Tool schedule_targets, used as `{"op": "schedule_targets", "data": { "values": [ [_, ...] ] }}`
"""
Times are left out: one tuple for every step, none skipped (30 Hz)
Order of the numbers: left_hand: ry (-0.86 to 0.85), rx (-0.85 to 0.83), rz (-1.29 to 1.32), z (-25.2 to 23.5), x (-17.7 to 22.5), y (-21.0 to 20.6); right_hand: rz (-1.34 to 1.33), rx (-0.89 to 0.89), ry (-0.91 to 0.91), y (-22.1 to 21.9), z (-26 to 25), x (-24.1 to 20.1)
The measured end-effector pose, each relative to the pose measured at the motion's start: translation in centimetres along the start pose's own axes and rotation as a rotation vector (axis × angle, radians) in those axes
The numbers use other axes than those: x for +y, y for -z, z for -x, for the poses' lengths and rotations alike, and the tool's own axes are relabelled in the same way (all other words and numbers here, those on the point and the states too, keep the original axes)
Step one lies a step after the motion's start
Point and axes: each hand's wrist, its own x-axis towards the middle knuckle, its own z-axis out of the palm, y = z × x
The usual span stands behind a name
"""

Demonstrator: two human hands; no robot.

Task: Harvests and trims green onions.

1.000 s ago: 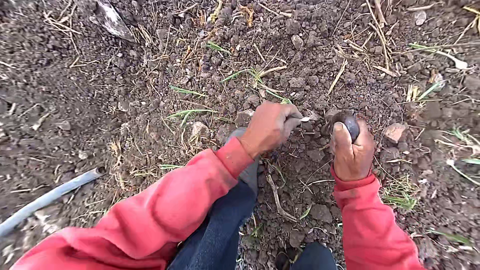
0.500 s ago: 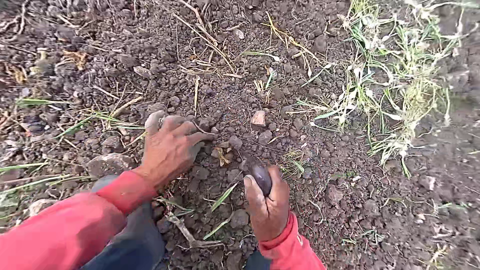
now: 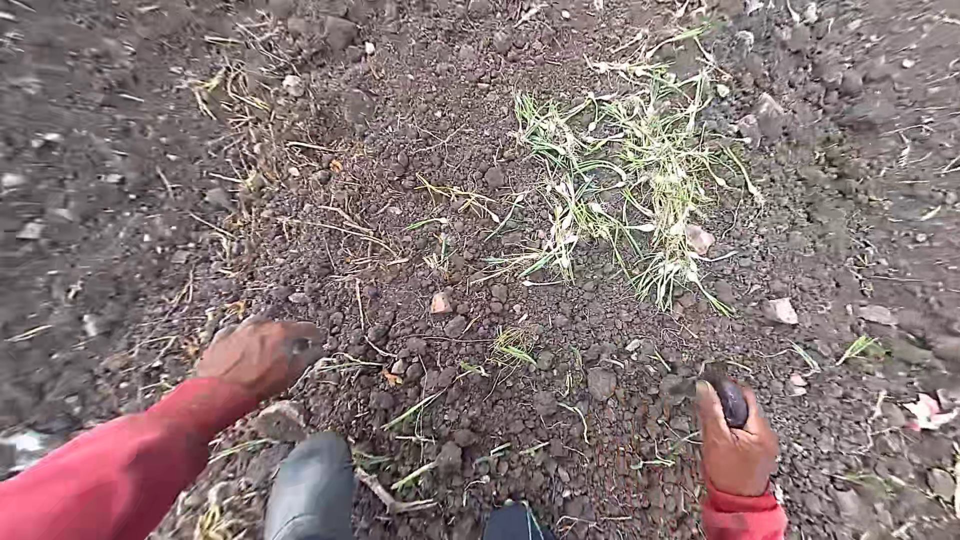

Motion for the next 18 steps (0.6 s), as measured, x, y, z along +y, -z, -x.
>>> {"op": "schedule_targets", "data": {
  "values": [
    [-0.013, 0.021, 0.001, -1.0, 1.3, 0.6, 0.037, -0.011, -0.075, -0.7, 0.2, 3.0],
    [-0.035, 0.032, 0.0, -2.2, 3.0, 1.1, 0.083, -0.036, -0.156, -1.9, 0.5, 6.1],
    [-0.057, 0.026, 0.0, -3.5, 5.2, 1.4, 0.12, -0.085, -0.249, -3.3, 1.0, 9.2],
    [-0.085, 0.023, 0.0, -4.8, 7.5, 1.4, 0.156, -0.141, -0.339, -4.6, 1.4, 11.9],
    [-0.123, 0.027, 0.016, -6.2, 9.9, 1.1, 0.192, -0.186, -0.398, -5.7, 1.7, 13.8],
    [-0.169, 0.041, 0.032, -7.7, 12.4, 0.9, 0.226, -0.213, -0.413, -6.8, 1.8, 14.9],
    [-0.215, 0.067, 0.054, -9.5, 15.2, 1.0, 0.258, -0.227, -0.41, -7.8, 1.7, 15.3],
    [-0.259, 0.094, 0.087, -11.5, 18.3, 0.8, 0.286, -0.241, -0.411, -8.4, 1.8, 15.4],
    [-0.305, 0.129, 0.133, -13.7, 21.9, 0.3, 0.317, -0.25, -0.412, -8.3, 2.1, 15.5],
    [-0.343, 0.166, 0.179, -16.1, 25.7, -0.1, 0.342, -0.242, -0.397, -8.3, 2.1, 15.5],
    [-0.367, 0.209, 0.22, -18.9, 29.5, -0.4, 0.347, -0.226, -0.377, -8.8, 1.8, 15.6],
    [-0.385, 0.241, 0.244, -21.6, 32.9, -0.7, 0.355, -0.211, -0.361, -9.2, 1.5, 15.8],
    [-0.397, 0.245, 0.247, -23.9, 35.9, -1.4, 0.368, -0.195, -0.35, -9.3, 1.6, 16.2],
    [-0.395, 0.234, 0.241, -25.5, 38.1, -2.4, 0.382, -0.198, -0.352, -9.0, 1.9, 16.4],
    [-0.393, 0.231, 0.231, -26.5, 39.2, -3.3, 0.395, -0.214, -0.361, -8.7, 2.0, 16.5],
    [-0.413, 0.241, 0.24, -27.5, 39.6, -3.7, 0.412, -0.227, -0.365, -8.6, 1.8, 16.8],
    [-0.446, 0.259, 0.273, -28.4, 39.4, -3.5, 0.429, -0.233, -0.372, -8.8, 1.5, 16.9],
    [-0.475, 0.278, 0.324, -29.3, 39.1, -2.9, 0.44, -0.23, -0.367, -9.1, 1.1, 17.1]
  ]
}}
